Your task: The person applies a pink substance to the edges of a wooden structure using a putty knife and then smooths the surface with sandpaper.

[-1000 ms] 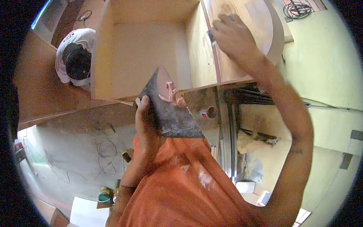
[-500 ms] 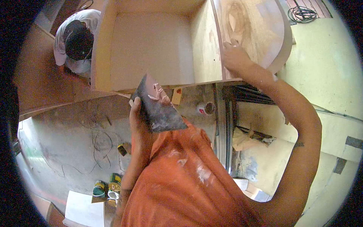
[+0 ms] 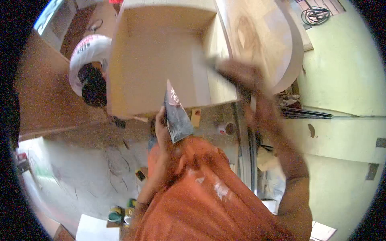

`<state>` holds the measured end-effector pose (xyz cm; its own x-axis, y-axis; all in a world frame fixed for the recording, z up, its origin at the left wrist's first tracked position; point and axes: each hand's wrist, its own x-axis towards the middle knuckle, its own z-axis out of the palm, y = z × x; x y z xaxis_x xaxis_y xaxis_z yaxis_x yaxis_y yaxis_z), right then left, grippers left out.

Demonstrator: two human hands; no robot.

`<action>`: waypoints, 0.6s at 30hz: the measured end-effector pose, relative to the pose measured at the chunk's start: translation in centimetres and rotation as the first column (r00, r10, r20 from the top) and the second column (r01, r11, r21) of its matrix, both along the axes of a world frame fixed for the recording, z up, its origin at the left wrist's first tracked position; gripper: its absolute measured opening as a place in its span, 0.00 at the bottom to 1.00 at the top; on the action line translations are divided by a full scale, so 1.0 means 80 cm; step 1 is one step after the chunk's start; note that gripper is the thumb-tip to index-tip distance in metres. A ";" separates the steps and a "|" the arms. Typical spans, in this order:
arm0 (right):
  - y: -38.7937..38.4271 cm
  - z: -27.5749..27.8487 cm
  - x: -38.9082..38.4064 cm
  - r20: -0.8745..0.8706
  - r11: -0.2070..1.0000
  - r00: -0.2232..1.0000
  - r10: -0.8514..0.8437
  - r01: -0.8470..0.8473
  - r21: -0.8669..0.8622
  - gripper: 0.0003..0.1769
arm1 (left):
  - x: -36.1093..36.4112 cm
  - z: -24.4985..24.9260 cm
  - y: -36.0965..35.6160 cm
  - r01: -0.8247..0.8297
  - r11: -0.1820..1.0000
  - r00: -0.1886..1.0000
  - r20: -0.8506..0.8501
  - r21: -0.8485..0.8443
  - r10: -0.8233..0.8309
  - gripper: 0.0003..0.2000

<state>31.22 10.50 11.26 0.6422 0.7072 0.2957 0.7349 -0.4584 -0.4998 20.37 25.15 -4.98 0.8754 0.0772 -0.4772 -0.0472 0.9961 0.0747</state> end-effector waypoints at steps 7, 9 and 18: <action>-0.013 -0.146 -0.046 -0.183 0.999 0.982 -0.036 0.042 0.029 0.21 | 0.017 0.035 0.006 0.004 0.910 0.996 0.081 0.414 -0.041 0.18; -0.019 -0.133 -0.061 -0.254 0.938 0.940 -0.229 0.283 0.200 0.22 | 0.019 0.049 0.016 -0.008 0.858 0.996 0.080 0.514 -0.038 0.18; 0.039 -0.060 -0.127 -0.941 0.011 0.328 -0.085 0.945 0.328 0.15 | 0.060 0.060 0.024 -0.183 0.750 0.983 0.142 0.636 0.119 0.18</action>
<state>21.02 13.65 6.48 0.8731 -0.3419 -0.3475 -0.1832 0.4304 -0.8838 25.20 27.05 -0.15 0.8611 0.4722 -0.1885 -0.2305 0.6930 0.6831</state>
